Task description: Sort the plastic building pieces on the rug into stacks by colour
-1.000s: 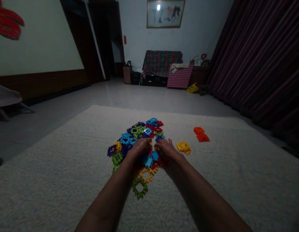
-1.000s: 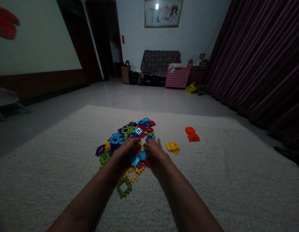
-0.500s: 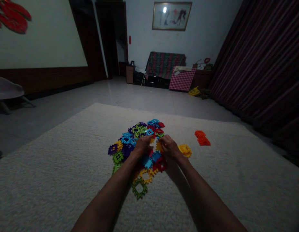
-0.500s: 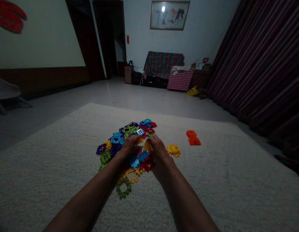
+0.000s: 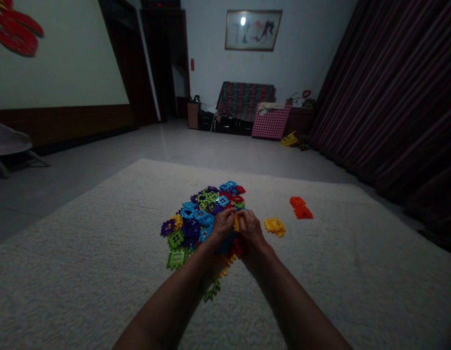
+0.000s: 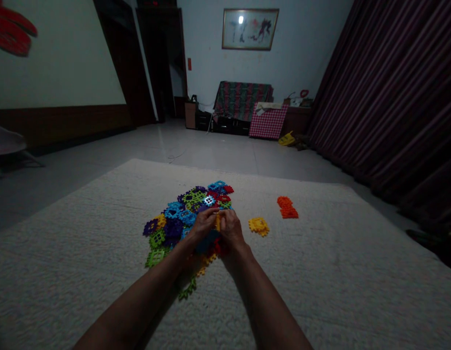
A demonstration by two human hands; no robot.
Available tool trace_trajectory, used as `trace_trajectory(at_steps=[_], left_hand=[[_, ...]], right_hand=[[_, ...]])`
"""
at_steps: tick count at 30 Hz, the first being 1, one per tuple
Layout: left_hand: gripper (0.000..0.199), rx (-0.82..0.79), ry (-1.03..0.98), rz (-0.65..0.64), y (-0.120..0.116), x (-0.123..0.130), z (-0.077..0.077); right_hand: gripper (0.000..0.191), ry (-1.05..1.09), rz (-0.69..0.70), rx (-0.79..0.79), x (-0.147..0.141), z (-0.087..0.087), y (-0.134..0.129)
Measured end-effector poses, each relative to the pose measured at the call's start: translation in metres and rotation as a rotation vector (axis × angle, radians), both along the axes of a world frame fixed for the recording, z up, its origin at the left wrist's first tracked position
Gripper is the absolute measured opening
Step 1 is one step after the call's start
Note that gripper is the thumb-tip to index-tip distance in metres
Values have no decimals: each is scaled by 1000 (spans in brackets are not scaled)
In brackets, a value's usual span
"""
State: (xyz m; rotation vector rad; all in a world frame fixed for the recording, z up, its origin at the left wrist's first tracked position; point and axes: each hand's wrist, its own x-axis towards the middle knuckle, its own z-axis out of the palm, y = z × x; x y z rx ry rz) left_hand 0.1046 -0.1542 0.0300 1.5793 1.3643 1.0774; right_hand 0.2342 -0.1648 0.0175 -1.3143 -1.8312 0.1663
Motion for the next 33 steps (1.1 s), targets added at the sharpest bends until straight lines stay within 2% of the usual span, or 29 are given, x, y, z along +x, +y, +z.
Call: trace_trajectory(at_steps=[3, 7, 11, 14, 19, 22, 26, 30, 33], left_hand=[[33, 47, 19, -19, -6, 8, -3], [33, 105, 145, -41, -8, 7, -4], [34, 184, 327, 6, -4, -12, 3], [36, 203, 457, 71, 2, -32, 12], [38, 122, 727, 240, 18, -69, 19], [35, 68, 845, 292, 29, -86, 18], [30, 36, 949, 264, 37, -95, 14], [31, 45, 1007, 252, 38, -89, 8], [31, 82, 1000, 165, 37, -84, 4]], right_hand=[[27, 34, -58, -5, 15, 2, -7], [28, 91, -209, 10, 60, 3, -14], [29, 156, -406, -20, 110, -5, -20], [30, 167, -517, -9, 131, -12, -30], [32, 81, -587, 177, 127, -20, -49], [30, 95, -604, 201, 121, -26, -52], [29, 84, -568, 188, 123, -36, -48], [28, 85, -561, 169, 126, -40, -47], [28, 95, -562, 163, 126, -41, -47]])
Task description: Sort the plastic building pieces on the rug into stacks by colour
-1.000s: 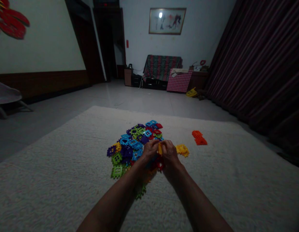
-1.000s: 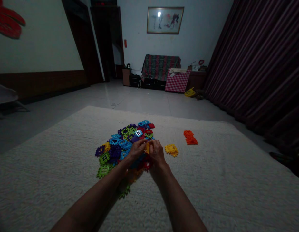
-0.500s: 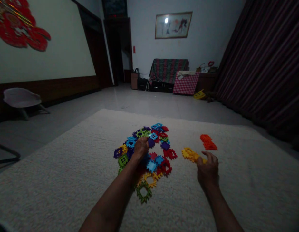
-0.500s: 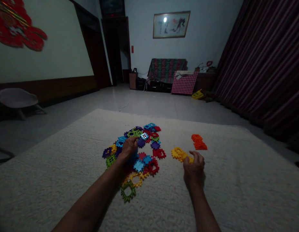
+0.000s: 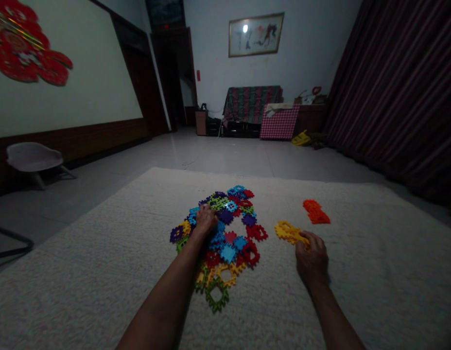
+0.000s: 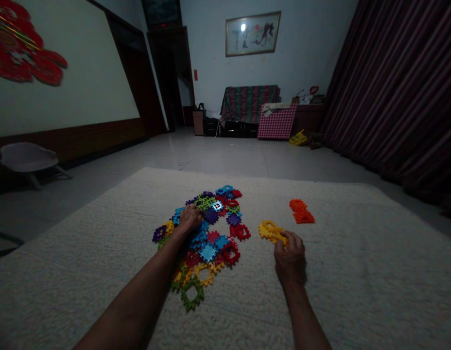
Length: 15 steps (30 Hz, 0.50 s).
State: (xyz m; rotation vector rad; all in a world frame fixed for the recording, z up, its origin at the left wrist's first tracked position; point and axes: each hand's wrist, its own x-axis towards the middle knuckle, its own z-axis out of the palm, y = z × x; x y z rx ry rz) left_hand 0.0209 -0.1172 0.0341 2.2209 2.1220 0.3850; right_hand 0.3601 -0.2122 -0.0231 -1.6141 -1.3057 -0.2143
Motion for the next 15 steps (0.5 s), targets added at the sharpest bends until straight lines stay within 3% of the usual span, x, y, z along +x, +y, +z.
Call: trace_trajectory(at_steps=[3, 5, 11, 15], left_hand=[[33, -4, -41, -121, 2, 2, 0], [37, 27, -77, -131, 4, 0, 4], [36, 4, 44, 123, 8, -13, 15], [33, -77, 121, 116, 4, -13, 10]], right_hand=[[28, 3, 5, -6, 0, 0, 0], [28, 7, 14, -5, 0, -1, 1], [27, 21, 8, 43, 0, -3, 2], [26, 9, 40, 64, 0, -3, 3]])
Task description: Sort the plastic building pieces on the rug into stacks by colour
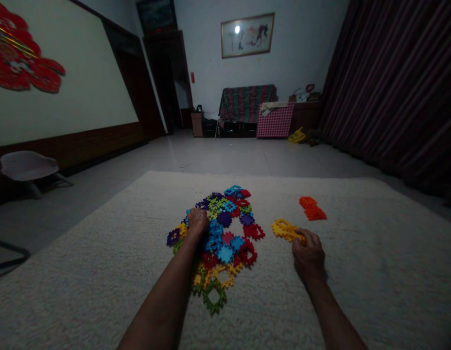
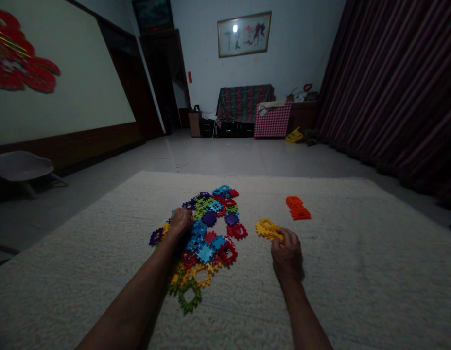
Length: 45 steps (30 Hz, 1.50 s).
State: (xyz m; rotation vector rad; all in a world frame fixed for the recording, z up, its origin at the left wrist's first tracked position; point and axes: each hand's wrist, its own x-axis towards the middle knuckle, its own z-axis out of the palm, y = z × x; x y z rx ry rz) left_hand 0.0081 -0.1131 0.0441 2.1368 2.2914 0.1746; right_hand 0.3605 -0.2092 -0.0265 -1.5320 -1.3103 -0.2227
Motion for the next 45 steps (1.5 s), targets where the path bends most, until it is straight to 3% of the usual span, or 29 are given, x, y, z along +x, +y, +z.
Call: trace_trajectory(at_steps=[6, 15, 21, 32, 36, 41, 45], left_hand=[[33, -1, -61, -137, -2, 7, -5], [37, -108, 9, -120, 2, 12, 5], [37, -134, -80, -167, 3, 13, -1], [27, -122, -109, -101, 14, 29, -8], [23, -56, -158, -70, 10, 30, -2], [20, -86, -314, -34, 3, 19, 16], [17, 120, -374, 30, -3, 16, 26]], right_hand=[[23, -33, -6, 8, 1, 2, 0], [24, -38, -4, 22, 0, 0, 1], [25, -35, -8, 30, 1, -1, 2], [25, -24, -15, 1, 1, -1, 1], [25, -15, -3, 0, -1, 1, 0], [24, 9, 2, 1, -3, 5, 0], [25, 3, 7, -9, -4, 6, -1]])
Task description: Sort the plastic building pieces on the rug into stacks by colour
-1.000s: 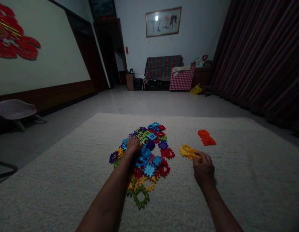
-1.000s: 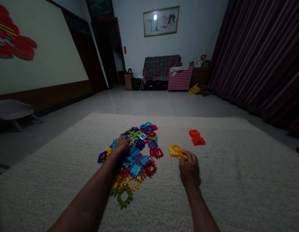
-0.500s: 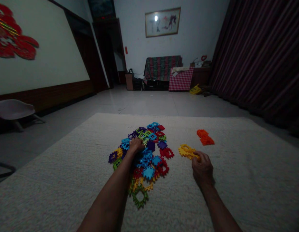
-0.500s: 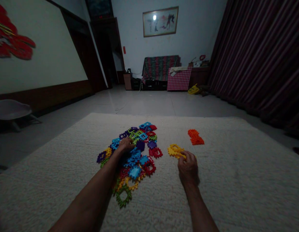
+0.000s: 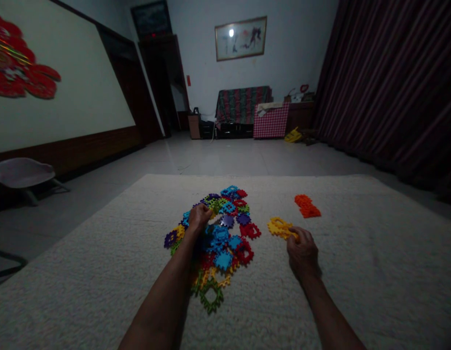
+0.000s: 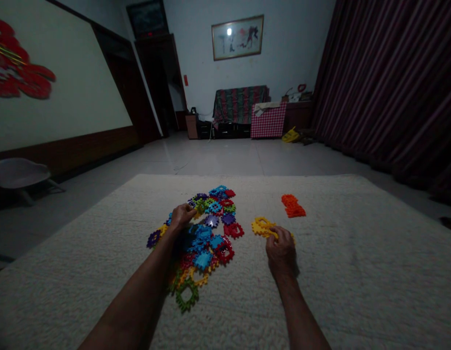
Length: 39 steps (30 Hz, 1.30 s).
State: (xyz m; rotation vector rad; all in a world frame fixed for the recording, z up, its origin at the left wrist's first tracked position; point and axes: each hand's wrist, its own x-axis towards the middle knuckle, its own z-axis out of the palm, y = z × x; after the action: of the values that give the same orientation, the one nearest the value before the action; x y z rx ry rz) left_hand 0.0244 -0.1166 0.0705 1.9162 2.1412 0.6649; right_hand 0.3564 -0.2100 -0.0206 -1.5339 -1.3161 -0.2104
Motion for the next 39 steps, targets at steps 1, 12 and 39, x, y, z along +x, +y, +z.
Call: trace_trajectory(at_steps=[1, 12, 39], left_hand=[[18, 40, -5, 24, -2, 1, 1], [13, 235, -223, 27, -9, 20, 0], [20, 13, -740, -346, -53, 129, -50]], right_hand=[[25, -6, 3, 3, -1, 0, 0], [24, -52, 119, 24, -16, 2, -4], [43, -211, -40, -231, -23, 15, -5]])
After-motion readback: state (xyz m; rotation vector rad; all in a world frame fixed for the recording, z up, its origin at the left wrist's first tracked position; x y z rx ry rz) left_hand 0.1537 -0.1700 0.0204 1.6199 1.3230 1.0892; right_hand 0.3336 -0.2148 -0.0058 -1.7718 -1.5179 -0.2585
